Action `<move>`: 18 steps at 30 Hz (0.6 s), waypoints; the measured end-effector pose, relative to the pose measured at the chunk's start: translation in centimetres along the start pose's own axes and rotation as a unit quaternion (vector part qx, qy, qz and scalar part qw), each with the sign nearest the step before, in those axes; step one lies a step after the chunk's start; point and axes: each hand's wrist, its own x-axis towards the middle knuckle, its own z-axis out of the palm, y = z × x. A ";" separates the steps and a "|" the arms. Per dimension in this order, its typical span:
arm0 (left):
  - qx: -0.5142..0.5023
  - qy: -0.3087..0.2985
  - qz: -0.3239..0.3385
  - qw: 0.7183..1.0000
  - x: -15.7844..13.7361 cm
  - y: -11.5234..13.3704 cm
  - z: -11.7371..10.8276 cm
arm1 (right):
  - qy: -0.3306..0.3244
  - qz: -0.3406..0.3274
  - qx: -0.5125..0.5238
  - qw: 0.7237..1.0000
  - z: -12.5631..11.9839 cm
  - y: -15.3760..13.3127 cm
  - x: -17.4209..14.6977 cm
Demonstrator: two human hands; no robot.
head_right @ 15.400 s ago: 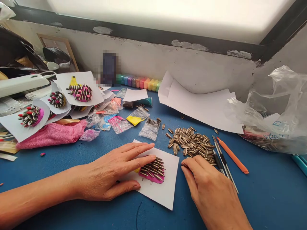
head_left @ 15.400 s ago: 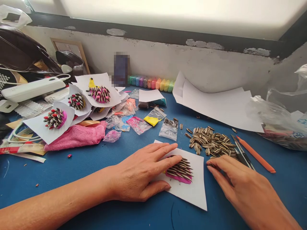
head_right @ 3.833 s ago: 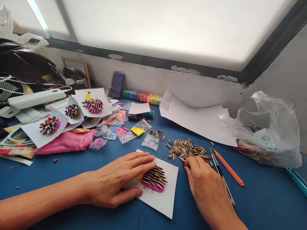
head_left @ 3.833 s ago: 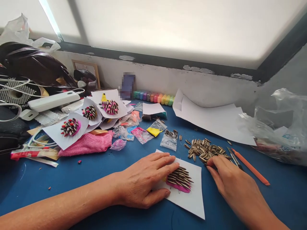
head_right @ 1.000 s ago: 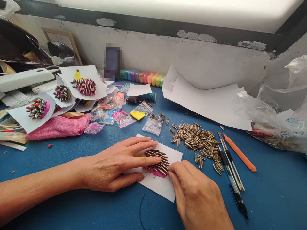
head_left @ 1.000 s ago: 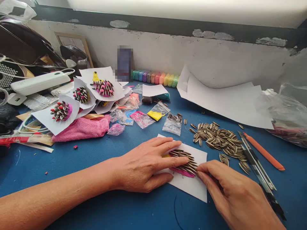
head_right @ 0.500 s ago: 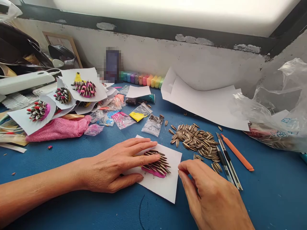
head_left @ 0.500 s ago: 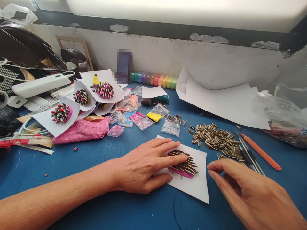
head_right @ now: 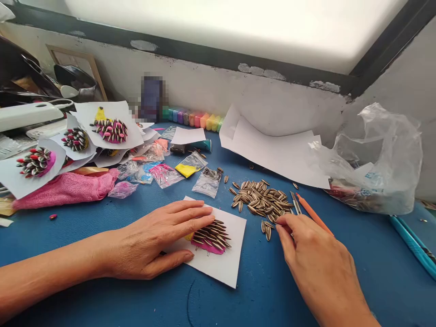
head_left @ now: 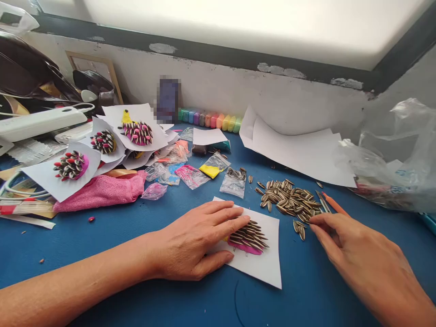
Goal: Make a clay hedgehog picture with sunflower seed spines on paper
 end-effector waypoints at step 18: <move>0.001 0.006 0.002 1.000 -0.1 0.1 0.2 | -0.040 -0.093 0.059 0.993 1.1 -0.2 0.0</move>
